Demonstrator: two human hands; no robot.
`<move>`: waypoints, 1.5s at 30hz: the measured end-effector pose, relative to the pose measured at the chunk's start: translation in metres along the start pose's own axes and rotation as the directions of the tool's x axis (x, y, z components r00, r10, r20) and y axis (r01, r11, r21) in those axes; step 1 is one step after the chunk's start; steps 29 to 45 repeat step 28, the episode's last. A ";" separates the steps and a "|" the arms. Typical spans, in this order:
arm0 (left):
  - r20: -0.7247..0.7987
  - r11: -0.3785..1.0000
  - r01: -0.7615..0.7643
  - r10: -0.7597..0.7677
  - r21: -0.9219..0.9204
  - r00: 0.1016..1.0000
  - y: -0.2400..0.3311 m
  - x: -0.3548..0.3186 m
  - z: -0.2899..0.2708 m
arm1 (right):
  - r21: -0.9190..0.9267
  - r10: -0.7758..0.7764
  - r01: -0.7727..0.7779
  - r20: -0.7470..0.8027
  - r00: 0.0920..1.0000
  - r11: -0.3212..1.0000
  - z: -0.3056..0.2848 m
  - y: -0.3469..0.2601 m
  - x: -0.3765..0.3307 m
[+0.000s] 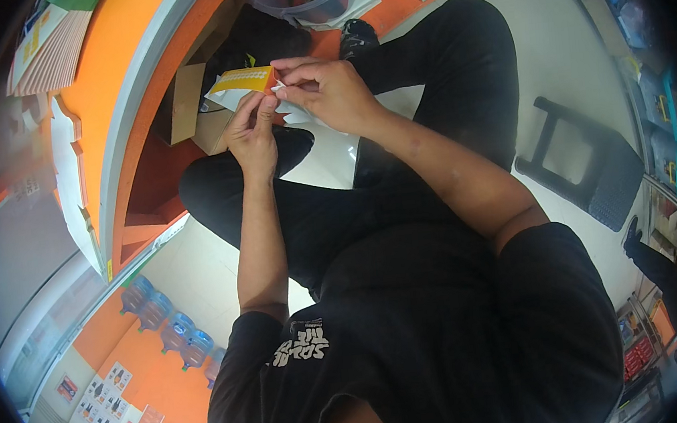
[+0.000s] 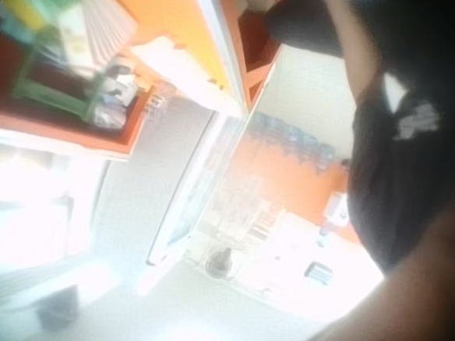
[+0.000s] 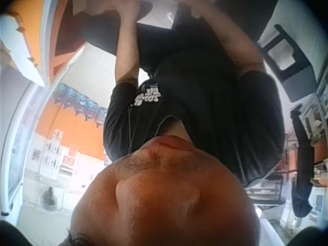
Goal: The person sits on the floor and assembles small, colorful paper boxes by folding the flaps and tucking them into slots. They handle the boxes one at a time, picking them up from a stack on the counter and placing the finished ones back down.
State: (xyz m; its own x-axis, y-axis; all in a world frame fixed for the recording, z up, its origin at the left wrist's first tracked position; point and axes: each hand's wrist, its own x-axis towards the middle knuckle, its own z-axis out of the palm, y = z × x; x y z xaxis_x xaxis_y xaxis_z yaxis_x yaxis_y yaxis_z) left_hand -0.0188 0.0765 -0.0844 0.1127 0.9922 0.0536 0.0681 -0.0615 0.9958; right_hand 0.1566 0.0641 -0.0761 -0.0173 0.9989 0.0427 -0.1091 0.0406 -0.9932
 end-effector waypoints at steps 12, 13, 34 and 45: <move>-0.008 1.000 0.003 -0.003 -0.030 1.000 0.002 0.000 0.007 | -0.044 0.009 -0.009 -0.015 1.000 0.999 -0.002 0.000 0.003; -0.008 0.998 0.007 -0.008 -0.061 1.000 0.004 0.000 0.009 | -0.048 -0.030 0.029 -0.019 0.999 0.998 0.000 0.003 0.002; 0.001 0.996 0.032 -0.032 -0.087 0.999 0.008 0.000 0.016 | -0.215 -0.129 0.118 -0.035 0.991 0.969 0.002 0.001 0.004; 0.001 0.996 0.032 -0.032 -0.087 0.999 0.008 0.000 0.016 | -0.215 -0.129 0.118 -0.035 0.991 0.969 0.002 0.001 0.004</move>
